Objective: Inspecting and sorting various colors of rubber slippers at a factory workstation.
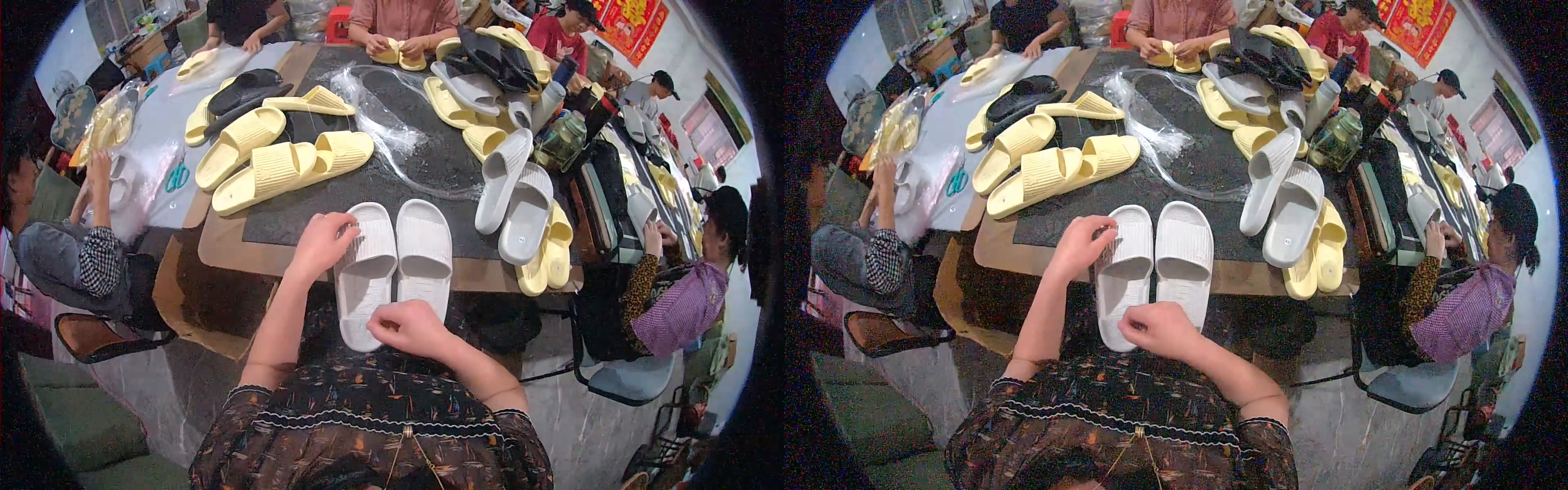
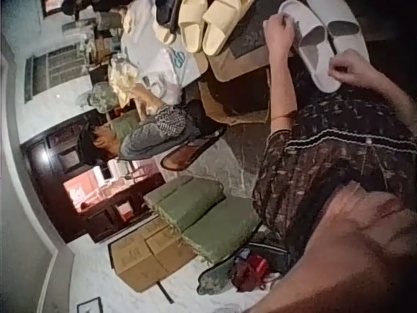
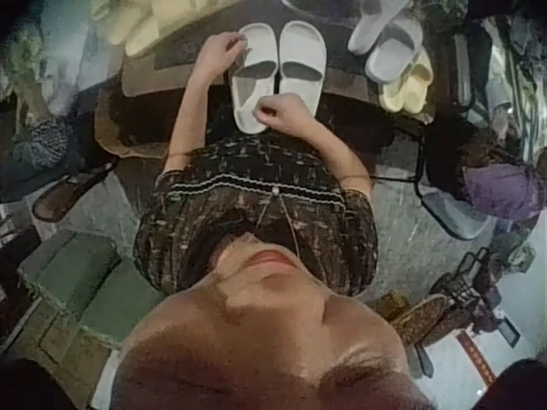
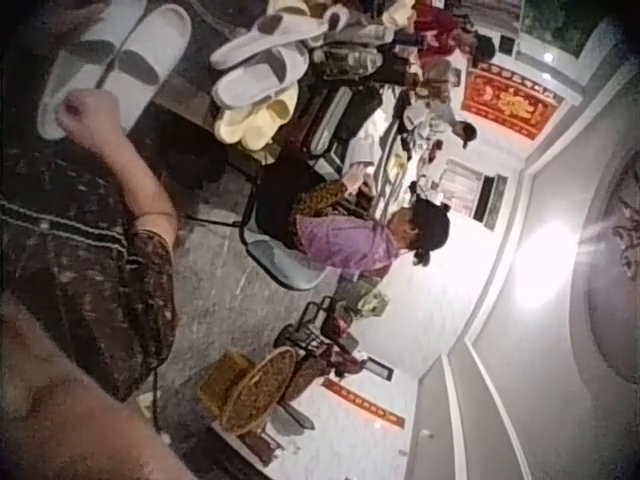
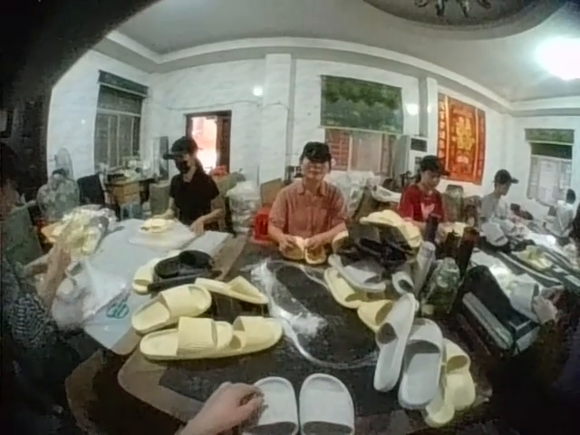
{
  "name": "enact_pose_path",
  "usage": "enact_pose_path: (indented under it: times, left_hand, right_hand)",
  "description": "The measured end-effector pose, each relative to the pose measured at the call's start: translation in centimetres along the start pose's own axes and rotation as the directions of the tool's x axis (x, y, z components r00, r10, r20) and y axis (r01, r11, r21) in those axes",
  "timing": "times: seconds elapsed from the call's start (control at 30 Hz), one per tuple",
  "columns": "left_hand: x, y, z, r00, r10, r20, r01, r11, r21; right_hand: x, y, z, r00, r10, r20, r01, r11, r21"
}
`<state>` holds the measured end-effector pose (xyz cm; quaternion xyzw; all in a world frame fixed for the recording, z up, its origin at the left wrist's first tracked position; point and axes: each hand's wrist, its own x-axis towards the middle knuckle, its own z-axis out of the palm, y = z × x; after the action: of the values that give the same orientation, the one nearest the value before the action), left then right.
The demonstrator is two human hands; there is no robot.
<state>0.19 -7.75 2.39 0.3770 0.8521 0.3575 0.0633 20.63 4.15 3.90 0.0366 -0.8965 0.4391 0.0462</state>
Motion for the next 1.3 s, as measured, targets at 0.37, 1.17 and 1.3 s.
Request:
enact_pose_path:
  times: [0.37,1.17,1.3]
  left_hand:
    - [0.5,-0.9,0.7,1.000,0.002,-0.026,-0.002,1.000,-0.017]
    - [1.8,0.2,1.2,0.999,0.037,-0.003,-0.036,0.984,0.174]
    - [3.0,0.0,2.0,1.000,0.014,0.025,-0.020,0.972,0.232]
  right_hand:
    - [-0.9,2.0,-0.6,0.960,0.265,-0.094,-0.279,0.936,-0.215]
    - [3.4,2.9,2.0,0.908,0.058,-0.415,-0.187,0.942,-0.278]
    - [4.2,3.1,2.5,0.921,0.099,-0.376,-0.245,0.899,-0.364]
